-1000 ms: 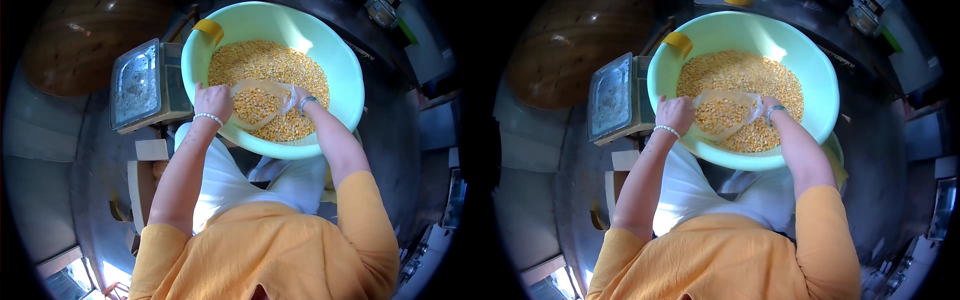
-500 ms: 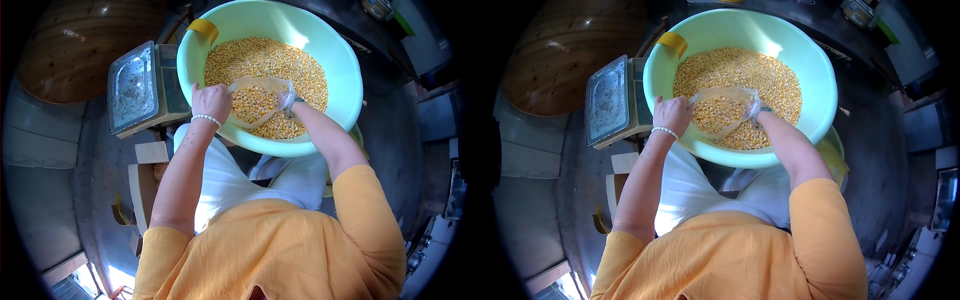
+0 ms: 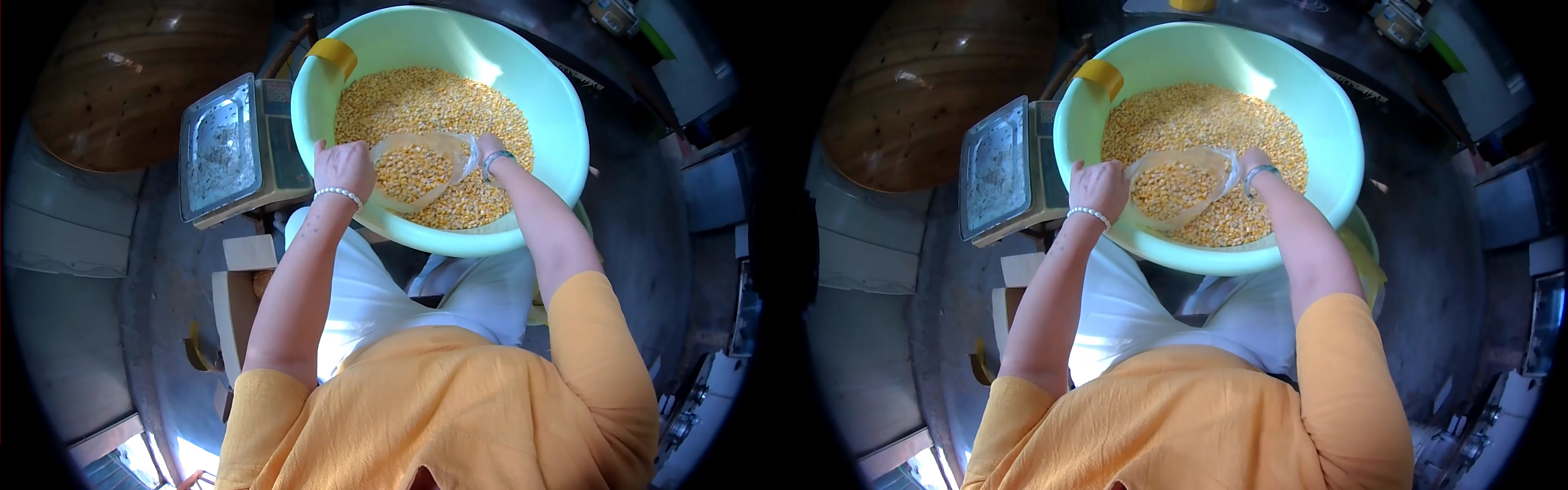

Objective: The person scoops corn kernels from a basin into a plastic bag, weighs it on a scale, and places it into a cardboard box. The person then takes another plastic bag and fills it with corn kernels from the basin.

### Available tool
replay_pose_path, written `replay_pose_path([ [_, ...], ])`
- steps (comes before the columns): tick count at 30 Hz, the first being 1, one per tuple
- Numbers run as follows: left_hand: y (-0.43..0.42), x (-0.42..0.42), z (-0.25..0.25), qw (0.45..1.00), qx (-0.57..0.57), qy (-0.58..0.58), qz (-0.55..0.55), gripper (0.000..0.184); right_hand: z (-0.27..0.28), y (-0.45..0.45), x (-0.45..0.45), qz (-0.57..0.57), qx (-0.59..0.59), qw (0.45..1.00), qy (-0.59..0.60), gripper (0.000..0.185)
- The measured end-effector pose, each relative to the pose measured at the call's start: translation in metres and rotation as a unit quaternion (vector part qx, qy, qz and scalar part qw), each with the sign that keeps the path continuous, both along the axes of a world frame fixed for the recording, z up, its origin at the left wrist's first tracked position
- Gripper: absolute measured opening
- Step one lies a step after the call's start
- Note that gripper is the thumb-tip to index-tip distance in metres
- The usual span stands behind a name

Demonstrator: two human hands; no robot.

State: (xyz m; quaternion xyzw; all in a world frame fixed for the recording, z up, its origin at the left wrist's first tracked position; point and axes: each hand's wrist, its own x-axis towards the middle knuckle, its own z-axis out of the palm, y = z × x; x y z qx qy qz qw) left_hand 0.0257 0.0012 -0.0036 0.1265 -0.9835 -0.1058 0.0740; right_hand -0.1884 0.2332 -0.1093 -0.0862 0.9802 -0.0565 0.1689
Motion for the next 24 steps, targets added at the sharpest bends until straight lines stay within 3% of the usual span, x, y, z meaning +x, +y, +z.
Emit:
replay_pose_path([
  [1,0.0,0.0,0.001,1.0,-0.001,0.002,-0.002,0.013,-0.005,0.006,-0.016,0.117,0.044,0.989,0.077,0.032],
  [3,0.0,0.001,0.002,1.0,-0.003,0.005,-0.006,0.013,-0.027,0.026,-0.053,0.34,0.128,0.905,0.222,0.025],
  [4,0.001,0.001,0.003,1.0,-0.003,0.004,-0.003,0.013,-0.008,0.022,-0.044,0.204,-0.094,0.966,0.128,0.022],
  [5,0.001,0.001,0.003,1.0,-0.002,0.003,0.0,0.013,0.039,0.008,-0.017,0.05,-0.309,0.95,0.024,0.02],
  [7,0.002,0.001,0.004,1.0,-0.001,0.001,0.003,0.013,0.109,-0.018,0.025,-0.062,-0.477,0.871,-0.099,0.02],
  [9,0.002,0.001,0.003,1.0,-0.001,0.003,0.004,0.013,0.147,-0.038,0.051,0.031,-0.429,0.893,-0.133,0.023],
  [11,0.002,0.0,0.001,1.0,0.001,0.007,0.007,0.014,0.149,-0.06,0.072,0.246,-0.318,0.912,-0.082,0.025],
  [13,0.001,0.0,0.001,1.0,0.004,0.008,0.011,0.013,0.133,-0.088,0.089,0.304,-0.206,0.923,-0.119,0.026],
  [17,0.002,0.002,0.004,1.0,0.009,0.01,0.011,0.012,0.067,-0.127,0.102,0.31,-0.182,0.931,-0.069,0.023],
  [21,0.001,0.002,0.004,1.0,0.001,0.0,0.002,0.014,0.064,-0.142,0.117,0.325,-0.237,0.915,-0.006,0.018],
  [22,0.0,0.002,0.004,1.0,0.002,0.004,0.001,0.014,0.074,-0.147,0.12,0.338,-0.164,0.927,-0.002,0.016],
  [24,0.0,0.002,0.002,1.0,0.005,0.012,-0.001,0.013,0.076,-0.146,0.118,0.345,-0.15,0.927,-0.006,0.016],
])
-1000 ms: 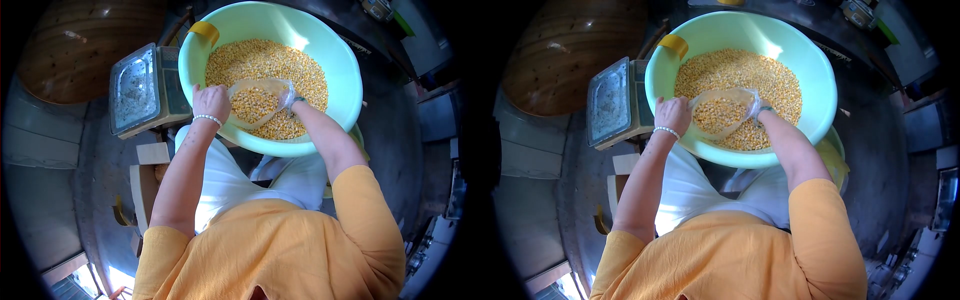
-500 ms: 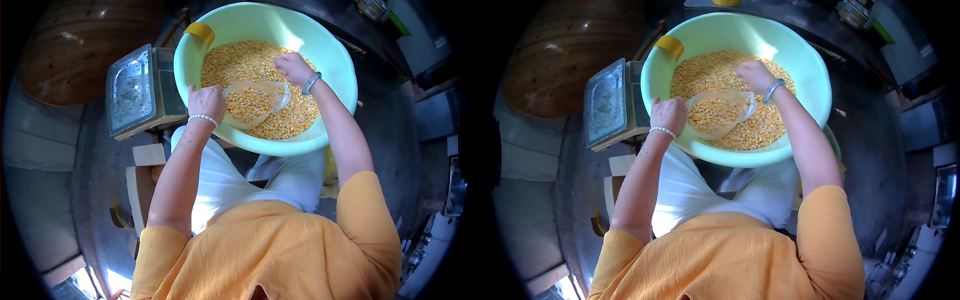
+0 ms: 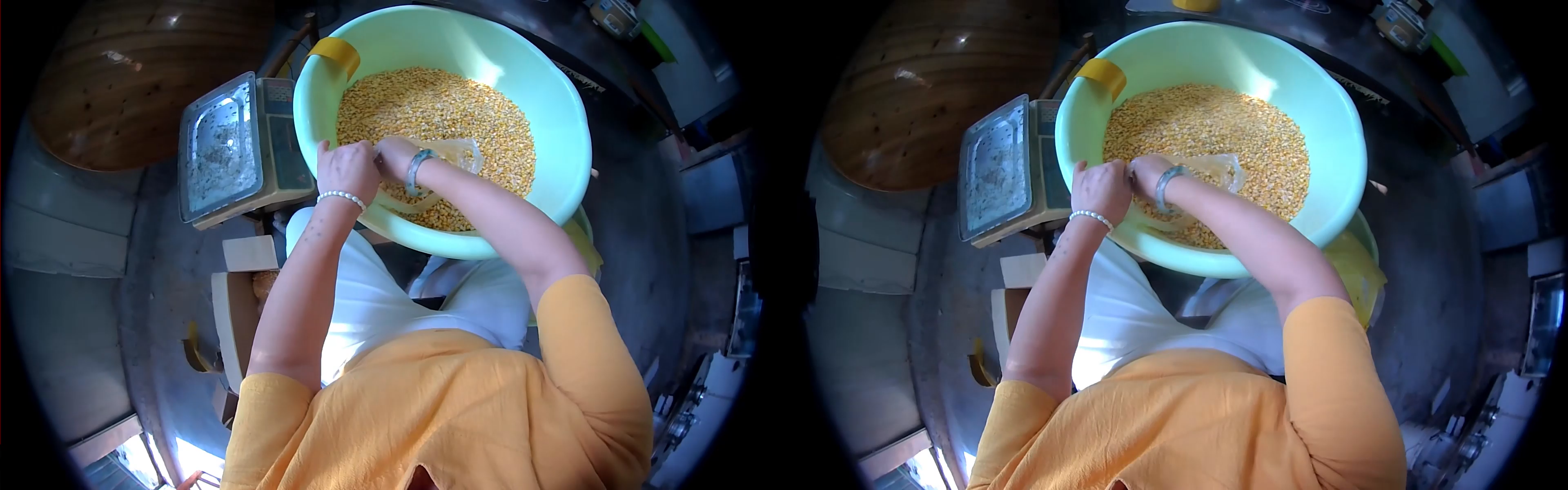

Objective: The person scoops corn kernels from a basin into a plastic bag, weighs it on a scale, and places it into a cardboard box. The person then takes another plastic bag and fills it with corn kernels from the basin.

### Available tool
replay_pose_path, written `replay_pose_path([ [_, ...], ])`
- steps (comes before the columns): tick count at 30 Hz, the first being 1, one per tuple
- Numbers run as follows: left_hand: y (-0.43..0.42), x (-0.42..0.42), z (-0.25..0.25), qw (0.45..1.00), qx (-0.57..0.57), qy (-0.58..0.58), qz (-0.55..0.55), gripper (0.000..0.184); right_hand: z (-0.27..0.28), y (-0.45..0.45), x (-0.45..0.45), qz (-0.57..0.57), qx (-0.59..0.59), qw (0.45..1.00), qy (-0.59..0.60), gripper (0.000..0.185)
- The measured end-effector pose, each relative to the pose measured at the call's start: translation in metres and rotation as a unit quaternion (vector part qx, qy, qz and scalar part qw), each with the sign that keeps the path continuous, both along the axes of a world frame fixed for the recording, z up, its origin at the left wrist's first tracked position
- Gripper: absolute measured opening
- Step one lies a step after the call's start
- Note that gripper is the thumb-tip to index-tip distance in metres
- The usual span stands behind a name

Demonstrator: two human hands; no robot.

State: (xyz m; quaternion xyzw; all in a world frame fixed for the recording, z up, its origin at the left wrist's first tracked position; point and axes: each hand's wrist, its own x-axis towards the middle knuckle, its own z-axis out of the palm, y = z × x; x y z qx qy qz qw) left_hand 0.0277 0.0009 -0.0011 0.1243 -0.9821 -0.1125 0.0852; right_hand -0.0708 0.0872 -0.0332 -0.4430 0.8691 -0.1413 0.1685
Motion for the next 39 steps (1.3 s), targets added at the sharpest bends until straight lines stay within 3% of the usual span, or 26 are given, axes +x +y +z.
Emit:
replay_pose_path([
  [4,-0.001,0.001,-0.003,1.0,0.004,0.016,-0.004,0.013,0.017,0.018,-0.002,0.019,-0.022,1.0,-0.007,0.017],
  [7,0.0,0.0,-0.003,1.0,-0.004,0.006,-0.002,0.013,0.033,0.04,-0.004,0.011,-0.175,0.983,-0.06,0.018],
  [13,0.0,0.0,-0.004,1.0,-0.009,0.0,-0.004,0.015,0.036,0.085,-0.056,-0.235,-0.369,0.893,-0.103,0.019],
  [16,0.0,-0.002,-0.002,1.0,-0.011,-0.018,-0.002,0.015,0.007,0.112,-0.094,-0.377,-0.326,0.852,-0.162,0.017],
  [18,0.001,-0.002,0.0,1.0,-0.009,-0.027,0.002,0.015,-0.048,0.137,-0.117,-0.381,-0.188,0.901,-0.083,0.015],
  [21,0.003,-0.001,0.0,1.0,-0.015,-0.006,0.0,0.013,-0.079,0.149,-0.11,-0.241,0.164,0.956,-0.018,0.027],
  [24,0.003,-0.001,-0.001,1.0,-0.015,-0.006,-0.001,0.013,-0.098,0.141,-0.096,-0.22,0.112,0.968,-0.047,0.036],
  [27,0.003,-0.001,0.0,1.0,-0.009,-0.002,0.002,0.013,-0.099,0.121,-0.088,-0.072,0.297,0.949,0.076,0.05],
  [31,0.002,-0.001,-0.002,1.0,-0.008,-0.003,0.0,0.014,-0.13,0.127,-0.097,-0.096,0.25,0.961,0.072,0.056],
  [34,0.002,0.0,-0.001,1.0,-0.003,-0.004,0.001,0.014,-0.153,0.13,-0.098,-0.206,0.118,0.97,0.057,0.052],
  [36,0.002,-0.001,-0.002,1.0,-0.002,-0.003,0.002,0.014,-0.158,0.128,-0.099,-0.244,0.128,0.96,0.052,0.047],
  [39,0.002,-0.001,0.0,1.0,0.005,-0.009,0.003,0.014,-0.146,0.125,-0.093,-0.205,0.179,0.957,0.095,0.042],
])
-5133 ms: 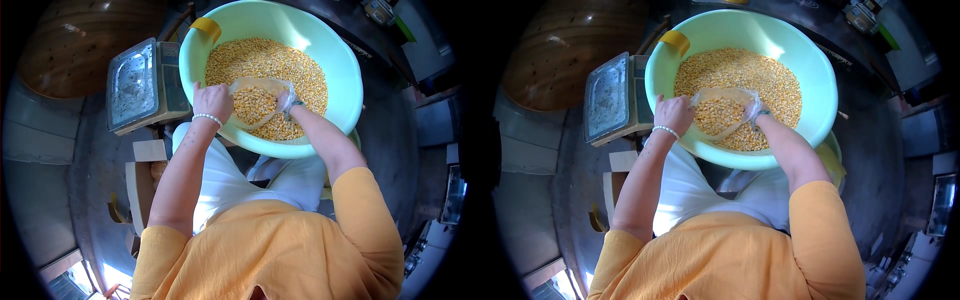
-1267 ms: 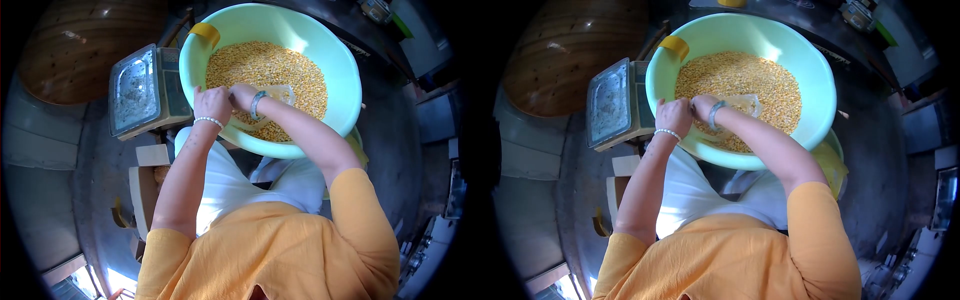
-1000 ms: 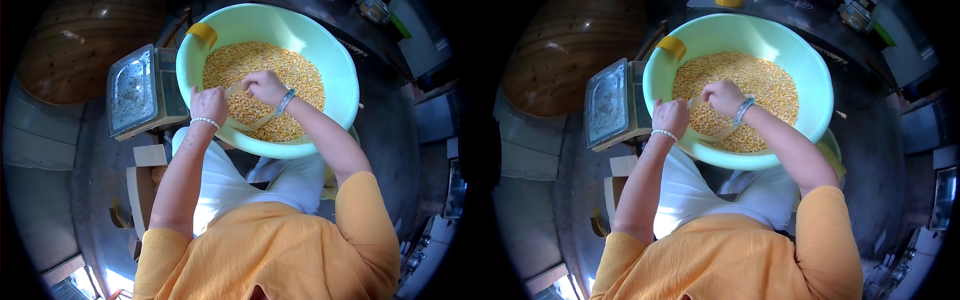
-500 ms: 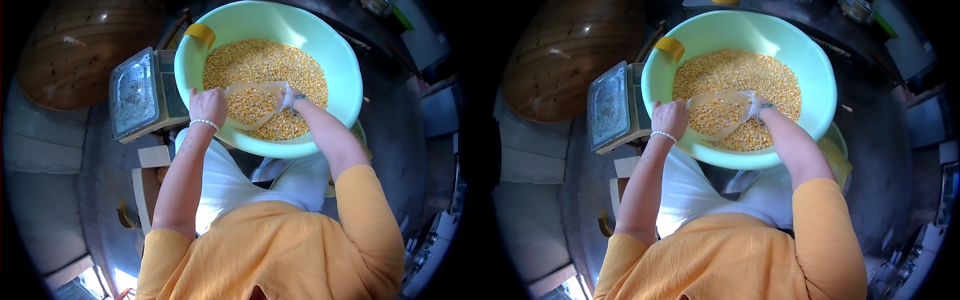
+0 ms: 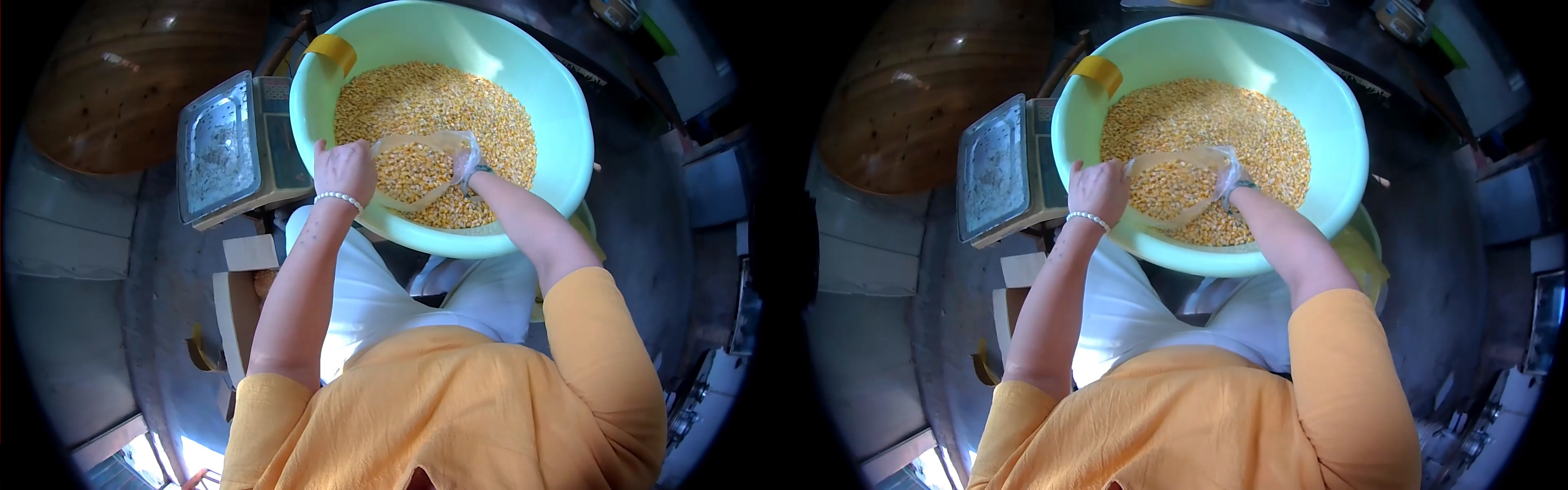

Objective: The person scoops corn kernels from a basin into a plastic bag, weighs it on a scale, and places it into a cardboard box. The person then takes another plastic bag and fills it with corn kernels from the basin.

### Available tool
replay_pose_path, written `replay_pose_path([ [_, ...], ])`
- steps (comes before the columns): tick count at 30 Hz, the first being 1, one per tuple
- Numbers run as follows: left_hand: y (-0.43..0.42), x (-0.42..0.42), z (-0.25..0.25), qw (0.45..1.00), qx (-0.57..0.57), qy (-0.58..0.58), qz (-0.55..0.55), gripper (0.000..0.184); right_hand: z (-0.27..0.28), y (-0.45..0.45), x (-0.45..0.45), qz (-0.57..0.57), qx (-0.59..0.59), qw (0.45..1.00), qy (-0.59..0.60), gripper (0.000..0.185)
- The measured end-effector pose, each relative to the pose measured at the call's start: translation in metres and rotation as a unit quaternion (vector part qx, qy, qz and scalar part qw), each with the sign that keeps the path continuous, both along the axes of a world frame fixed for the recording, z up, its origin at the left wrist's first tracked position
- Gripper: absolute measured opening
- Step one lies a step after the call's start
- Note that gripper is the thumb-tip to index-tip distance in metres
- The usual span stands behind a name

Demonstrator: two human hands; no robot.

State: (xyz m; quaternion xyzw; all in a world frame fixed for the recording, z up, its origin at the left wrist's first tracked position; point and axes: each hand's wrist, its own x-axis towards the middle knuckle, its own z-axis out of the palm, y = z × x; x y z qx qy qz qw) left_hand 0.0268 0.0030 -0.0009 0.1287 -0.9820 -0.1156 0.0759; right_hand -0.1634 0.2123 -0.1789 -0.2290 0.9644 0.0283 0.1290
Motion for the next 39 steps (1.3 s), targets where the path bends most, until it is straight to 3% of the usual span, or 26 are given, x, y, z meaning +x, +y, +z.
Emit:
replay_pose_path([
  [4,-0.001,0.0,-0.001,1.0,-0.011,-0.017,0.003,0.016,0.025,0.004,0.002,0.059,0.033,0.998,0.0,0.041],
  [7,-0.001,0.0,-0.001,1.0,-0.009,-0.017,0.004,0.017,0.021,0.013,-0.014,-0.168,-0.159,0.967,-0.107,0.042],
  [10,0.0,0.0,0.002,1.0,-0.006,-0.02,0.005,0.017,0.018,0.029,-0.02,-0.137,-0.233,0.956,-0.114,0.037],
  [13,0.0,0.0,0.003,1.0,-0.006,-0.024,0.006,0.018,0.037,0.028,-0.017,-0.096,-0.152,0.979,-0.091,0.036],
  [16,-0.001,0.0,0.001,1.0,-0.006,-0.02,0.002,0.019,0.055,0.021,-0.019,-0.126,-0.11,0.984,-0.069,0.034],
  [17,-0.001,0.001,0.001,1.0,-0.006,-0.016,0.001,0.019,0.063,0.019,-0.019,-0.149,-0.148,0.977,-0.04,0.033],
  [19,-0.001,0.001,0.002,1.0,-0.005,-0.013,-0.001,0.019,0.093,0.009,-0.01,-0.194,-0.223,0.955,0.018,0.033],
  [21,-0.001,0.001,0.003,1.0,0.0,-0.014,0.001,0.019,0.11,0.009,-0.016,-0.197,-0.366,0.909,-0.01,0.03],
  [25,-0.002,0.002,0.0,1.0,-0.002,-0.002,0.0,0.019,0.17,-0.005,0.012,-0.198,-0.559,0.788,-0.167,0.03],
  [28,-0.001,0.001,0.001,1.0,-0.003,-0.008,-0.005,0.019,0.173,-0.033,0.034,-0.04,-0.543,0.82,-0.179,0.03],
  [30,-0.001,0.001,0.0,1.0,-0.002,-0.003,-0.003,0.018,0.18,-0.056,0.059,0.001,-0.367,0.911,-0.19,0.032],
  [32,-0.002,0.001,-0.001,1.0,-0.005,-0.002,-0.002,0.017,0.165,-0.073,0.072,0.109,-0.289,0.941,-0.139,0.034],
  [39,-0.002,0.003,0.0,1.0,0.001,0.013,0.001,0.013,0.116,-0.102,0.066,0.134,-0.239,0.959,-0.065,0.031],
])
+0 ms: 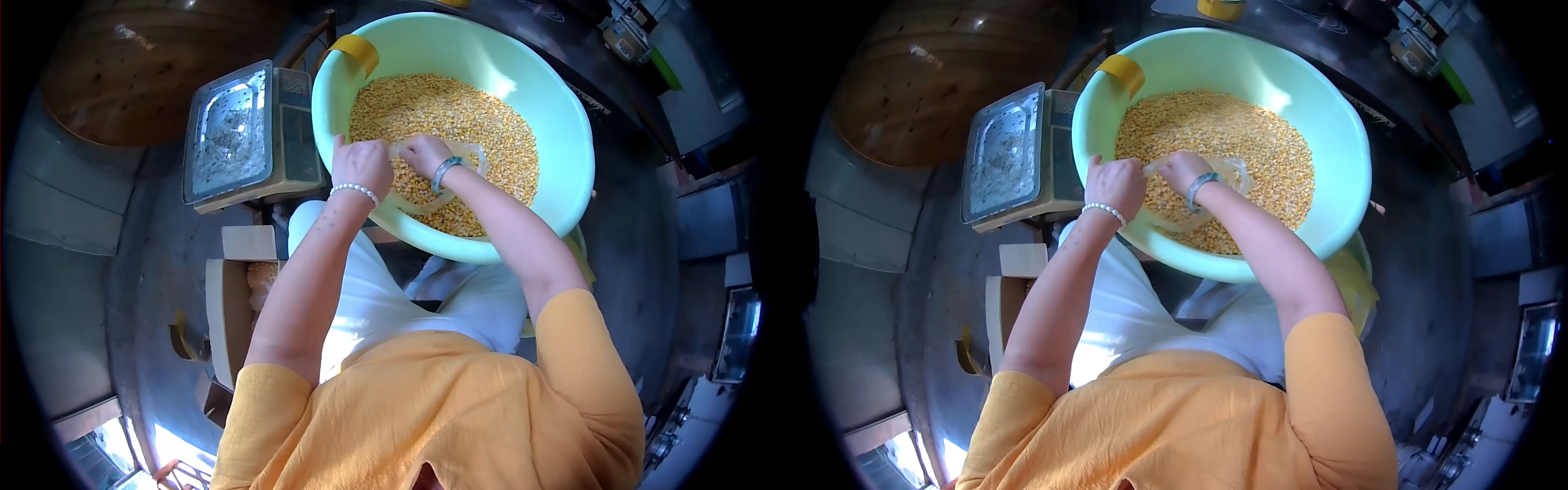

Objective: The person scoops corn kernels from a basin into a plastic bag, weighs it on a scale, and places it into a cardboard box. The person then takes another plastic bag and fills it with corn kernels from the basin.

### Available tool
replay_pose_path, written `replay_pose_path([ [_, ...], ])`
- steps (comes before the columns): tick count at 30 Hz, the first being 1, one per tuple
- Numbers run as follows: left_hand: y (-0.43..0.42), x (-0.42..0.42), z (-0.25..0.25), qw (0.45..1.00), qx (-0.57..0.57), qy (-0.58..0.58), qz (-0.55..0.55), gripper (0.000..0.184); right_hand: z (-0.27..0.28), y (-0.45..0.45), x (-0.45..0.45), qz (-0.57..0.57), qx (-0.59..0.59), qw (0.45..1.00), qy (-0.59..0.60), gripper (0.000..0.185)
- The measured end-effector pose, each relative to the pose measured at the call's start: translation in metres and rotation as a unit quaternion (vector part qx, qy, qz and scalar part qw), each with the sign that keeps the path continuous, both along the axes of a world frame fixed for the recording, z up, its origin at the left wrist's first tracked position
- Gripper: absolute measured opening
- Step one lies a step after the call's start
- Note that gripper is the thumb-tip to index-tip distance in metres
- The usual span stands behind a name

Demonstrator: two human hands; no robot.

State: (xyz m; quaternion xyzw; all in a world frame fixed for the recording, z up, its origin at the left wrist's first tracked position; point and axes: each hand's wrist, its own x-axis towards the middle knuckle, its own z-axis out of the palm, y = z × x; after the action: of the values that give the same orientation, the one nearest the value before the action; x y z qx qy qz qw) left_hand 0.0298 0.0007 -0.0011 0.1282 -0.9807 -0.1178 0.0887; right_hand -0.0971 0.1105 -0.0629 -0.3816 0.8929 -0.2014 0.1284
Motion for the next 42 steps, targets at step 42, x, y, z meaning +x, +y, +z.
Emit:
replay_pose_path([
  [42,0.002,-0.002,-0.001,1.0,-0.002,-0.008,-0.004,0.014,-0.09,0.109,-0.061,-0.197,0.052,0.947,-0.25,0.024],
])
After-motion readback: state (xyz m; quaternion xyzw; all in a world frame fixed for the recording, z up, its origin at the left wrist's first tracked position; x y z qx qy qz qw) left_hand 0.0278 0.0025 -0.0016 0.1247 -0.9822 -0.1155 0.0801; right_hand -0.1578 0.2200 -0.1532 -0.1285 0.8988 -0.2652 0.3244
